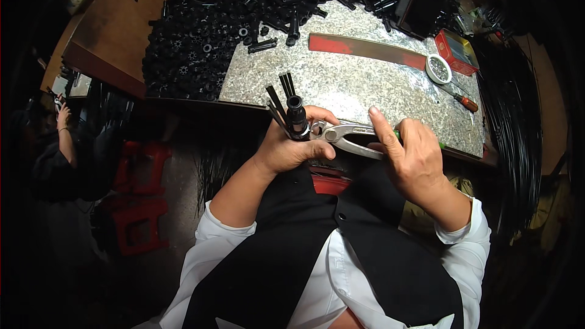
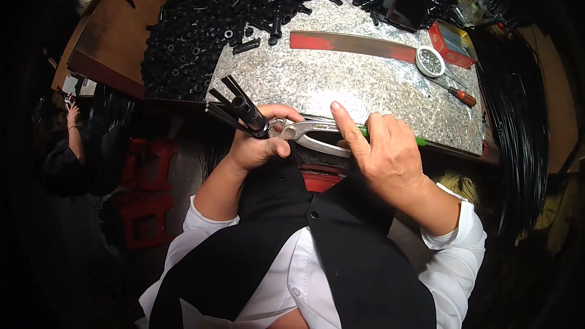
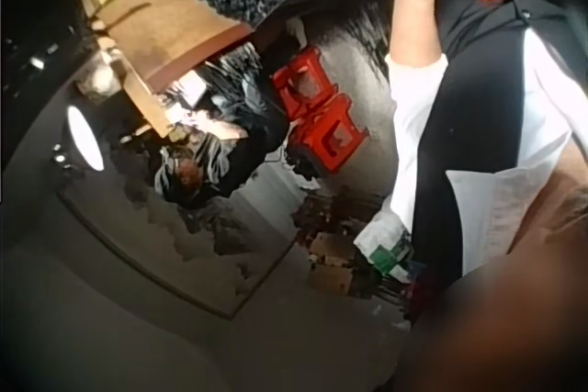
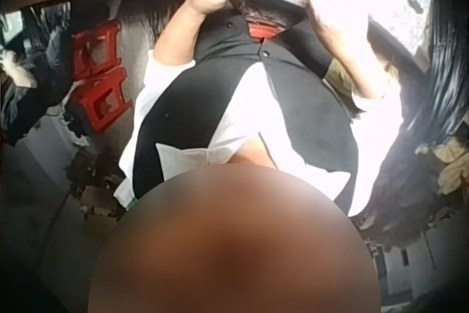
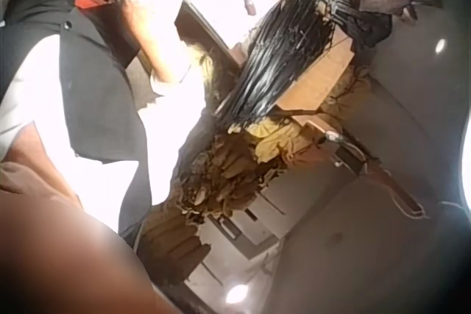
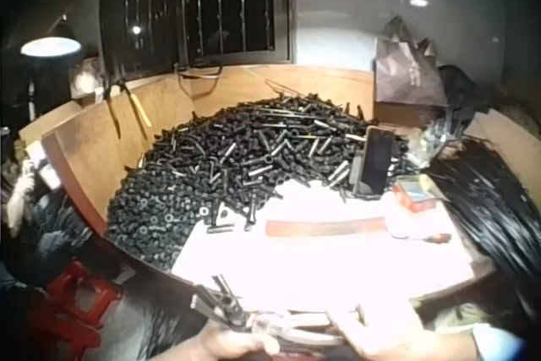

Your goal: Assembling electrical wires into a plastic connector housing using pliers and a hammer.

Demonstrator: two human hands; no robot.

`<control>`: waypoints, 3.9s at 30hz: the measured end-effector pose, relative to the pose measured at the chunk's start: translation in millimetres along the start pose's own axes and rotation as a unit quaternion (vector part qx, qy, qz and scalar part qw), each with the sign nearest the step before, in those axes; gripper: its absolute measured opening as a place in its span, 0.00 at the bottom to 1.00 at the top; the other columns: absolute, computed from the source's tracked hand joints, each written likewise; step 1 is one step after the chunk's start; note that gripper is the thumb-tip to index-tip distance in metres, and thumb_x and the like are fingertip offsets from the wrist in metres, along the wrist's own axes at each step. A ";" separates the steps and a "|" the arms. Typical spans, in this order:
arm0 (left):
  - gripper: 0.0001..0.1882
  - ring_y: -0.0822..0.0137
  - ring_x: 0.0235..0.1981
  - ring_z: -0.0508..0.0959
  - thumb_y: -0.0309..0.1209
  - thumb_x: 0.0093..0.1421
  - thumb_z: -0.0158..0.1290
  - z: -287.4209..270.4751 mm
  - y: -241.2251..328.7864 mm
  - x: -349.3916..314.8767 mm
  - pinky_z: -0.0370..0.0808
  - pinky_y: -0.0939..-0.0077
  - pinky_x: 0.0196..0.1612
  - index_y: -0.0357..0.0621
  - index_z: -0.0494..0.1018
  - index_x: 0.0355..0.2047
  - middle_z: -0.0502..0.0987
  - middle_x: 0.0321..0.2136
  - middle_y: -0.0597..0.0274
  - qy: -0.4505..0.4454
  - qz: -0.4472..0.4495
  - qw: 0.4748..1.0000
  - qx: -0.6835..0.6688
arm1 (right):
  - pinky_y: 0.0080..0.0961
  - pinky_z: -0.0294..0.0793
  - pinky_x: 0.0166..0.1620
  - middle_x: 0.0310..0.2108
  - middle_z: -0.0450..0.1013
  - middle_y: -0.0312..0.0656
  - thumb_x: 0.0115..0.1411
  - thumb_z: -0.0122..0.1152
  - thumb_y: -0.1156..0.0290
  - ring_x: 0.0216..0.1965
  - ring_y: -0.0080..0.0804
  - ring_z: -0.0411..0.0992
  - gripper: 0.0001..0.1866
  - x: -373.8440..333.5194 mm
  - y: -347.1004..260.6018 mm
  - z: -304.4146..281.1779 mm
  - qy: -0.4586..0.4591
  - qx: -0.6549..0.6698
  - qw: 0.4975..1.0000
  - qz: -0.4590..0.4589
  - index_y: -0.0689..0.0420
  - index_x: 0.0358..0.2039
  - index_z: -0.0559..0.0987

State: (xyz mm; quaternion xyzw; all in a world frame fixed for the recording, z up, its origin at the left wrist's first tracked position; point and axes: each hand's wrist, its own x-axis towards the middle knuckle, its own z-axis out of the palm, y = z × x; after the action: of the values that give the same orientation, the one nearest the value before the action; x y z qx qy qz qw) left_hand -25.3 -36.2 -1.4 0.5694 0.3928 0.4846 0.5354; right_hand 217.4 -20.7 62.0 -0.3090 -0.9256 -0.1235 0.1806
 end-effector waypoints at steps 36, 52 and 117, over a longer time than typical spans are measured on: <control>0.12 0.80 0.17 0.66 0.27 0.58 0.56 -3.4 -21.3 0.4 0.63 0.84 0.21 0.38 0.67 0.40 0.68 0.20 0.69 0.120 0.094 0.988 0.009 | 0.38 0.70 0.30 0.29 0.66 0.50 0.53 0.63 0.63 0.28 0.47 0.70 0.32 10.7 19.2 -16.7 -0.168 0.242 0.954 0.052 0.53 0.59 0.66; 0.21 0.80 0.07 0.50 0.43 0.68 0.41 -34.8 91.2 14.2 0.52 0.83 0.12 0.54 0.57 0.17 0.51 0.07 0.76 0.227 0.184 0.883 -0.367 | 0.22 0.72 0.40 0.40 0.71 0.42 0.55 0.61 0.76 0.36 0.28 0.70 0.31 -44.1 -38.7 61.5 -0.187 0.658 0.723 0.098 0.55 0.60 0.63; 0.04 0.76 0.28 0.76 0.21 0.57 0.56 -10.6 134.1 49.2 0.74 0.83 0.31 0.32 0.76 0.31 0.75 0.26 0.62 -0.044 0.068 0.994 -0.080 | 0.24 0.77 0.34 0.28 0.75 0.44 0.57 0.62 0.72 0.29 0.30 0.76 0.11 95.8 2.5 -2.7 0.035 0.762 0.630 0.143 0.64 0.36 0.73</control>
State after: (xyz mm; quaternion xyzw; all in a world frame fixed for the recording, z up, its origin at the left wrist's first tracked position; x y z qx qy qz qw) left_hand -34.3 -2.1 137.4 0.5706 0.2896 0.5243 0.5618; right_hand 148.4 30.9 104.1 -0.1849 -0.6269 0.6430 0.3993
